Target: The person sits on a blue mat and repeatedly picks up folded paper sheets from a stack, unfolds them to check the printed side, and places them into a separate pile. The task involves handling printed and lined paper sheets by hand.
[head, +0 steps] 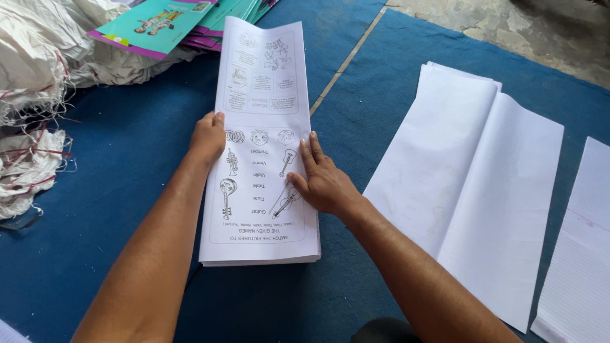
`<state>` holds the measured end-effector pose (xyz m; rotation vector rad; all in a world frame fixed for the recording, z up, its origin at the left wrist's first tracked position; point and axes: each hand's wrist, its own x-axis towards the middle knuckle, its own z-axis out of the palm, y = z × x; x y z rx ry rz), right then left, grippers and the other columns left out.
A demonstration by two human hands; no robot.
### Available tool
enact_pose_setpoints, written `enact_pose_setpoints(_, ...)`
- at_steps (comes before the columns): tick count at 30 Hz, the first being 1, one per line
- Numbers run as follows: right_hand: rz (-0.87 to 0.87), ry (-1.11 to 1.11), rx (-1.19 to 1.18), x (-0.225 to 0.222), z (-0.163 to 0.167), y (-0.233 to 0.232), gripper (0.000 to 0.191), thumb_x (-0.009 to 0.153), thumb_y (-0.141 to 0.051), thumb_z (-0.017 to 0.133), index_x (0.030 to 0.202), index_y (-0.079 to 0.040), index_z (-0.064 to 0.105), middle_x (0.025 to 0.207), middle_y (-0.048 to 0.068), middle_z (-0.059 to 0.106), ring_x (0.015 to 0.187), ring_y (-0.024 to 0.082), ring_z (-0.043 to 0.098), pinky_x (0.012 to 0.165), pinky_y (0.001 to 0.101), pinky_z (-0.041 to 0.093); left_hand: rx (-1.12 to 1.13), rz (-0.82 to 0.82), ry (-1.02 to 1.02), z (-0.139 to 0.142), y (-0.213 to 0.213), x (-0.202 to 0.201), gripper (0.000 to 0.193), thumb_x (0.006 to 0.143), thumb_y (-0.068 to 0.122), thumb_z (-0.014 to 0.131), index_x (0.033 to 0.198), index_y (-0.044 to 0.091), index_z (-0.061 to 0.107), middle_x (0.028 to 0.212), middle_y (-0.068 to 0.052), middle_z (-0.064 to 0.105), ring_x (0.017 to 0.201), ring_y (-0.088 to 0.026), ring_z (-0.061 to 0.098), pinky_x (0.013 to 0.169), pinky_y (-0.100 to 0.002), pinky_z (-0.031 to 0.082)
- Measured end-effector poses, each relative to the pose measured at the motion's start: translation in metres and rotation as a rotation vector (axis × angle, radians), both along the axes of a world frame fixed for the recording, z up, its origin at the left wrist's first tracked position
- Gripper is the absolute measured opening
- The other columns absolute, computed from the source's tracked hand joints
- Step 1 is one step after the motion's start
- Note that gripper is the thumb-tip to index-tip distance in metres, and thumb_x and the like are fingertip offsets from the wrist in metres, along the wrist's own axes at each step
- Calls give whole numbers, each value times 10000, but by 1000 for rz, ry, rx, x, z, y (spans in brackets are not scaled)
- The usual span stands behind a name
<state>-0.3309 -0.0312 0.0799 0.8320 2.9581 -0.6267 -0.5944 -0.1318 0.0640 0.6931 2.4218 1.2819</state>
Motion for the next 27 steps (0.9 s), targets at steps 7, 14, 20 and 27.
enact_pose_setpoints(7,-13,3,-92,-4,1,-7,864,968,-571,351,1593,-39,82,1678,240,-68,1434,406,365,1086,443,477,119,-29,-25,-24,-7,-12,434,1072,338,407,1328,46,602,1190,-191,712,1103,-322,697,928,-397,529)
enact_pose_setpoints(14,12,125,-150,3,-13,3,884,974,-570,404,1599,-75,22,1676,215,-115,1469,431,294,1130,459,411,-207,36,210,-10,1,14,496,1069,328,369,1494,82,433,1180,-248,687,1093,-413,662,951,-476,522)
enact_pose_setpoints(20,0,177,-221,14,-24,13,908,956,-569,411,1601,-80,1,1690,197,-134,1465,426,296,1141,455,415,-266,17,341,-10,8,29,546,1091,334,356,1541,25,344,1223,-267,673,1110,-417,667,947,-479,535)
enact_pose_setpoints(27,-13,330,-309,7,-28,13,909,955,-492,532,1601,-67,54,1700,223,-62,1516,455,192,1173,506,337,-224,32,61,-11,6,12,581,1068,407,344,1571,117,328,1352,-242,605,1237,-392,598,1040,-437,489)
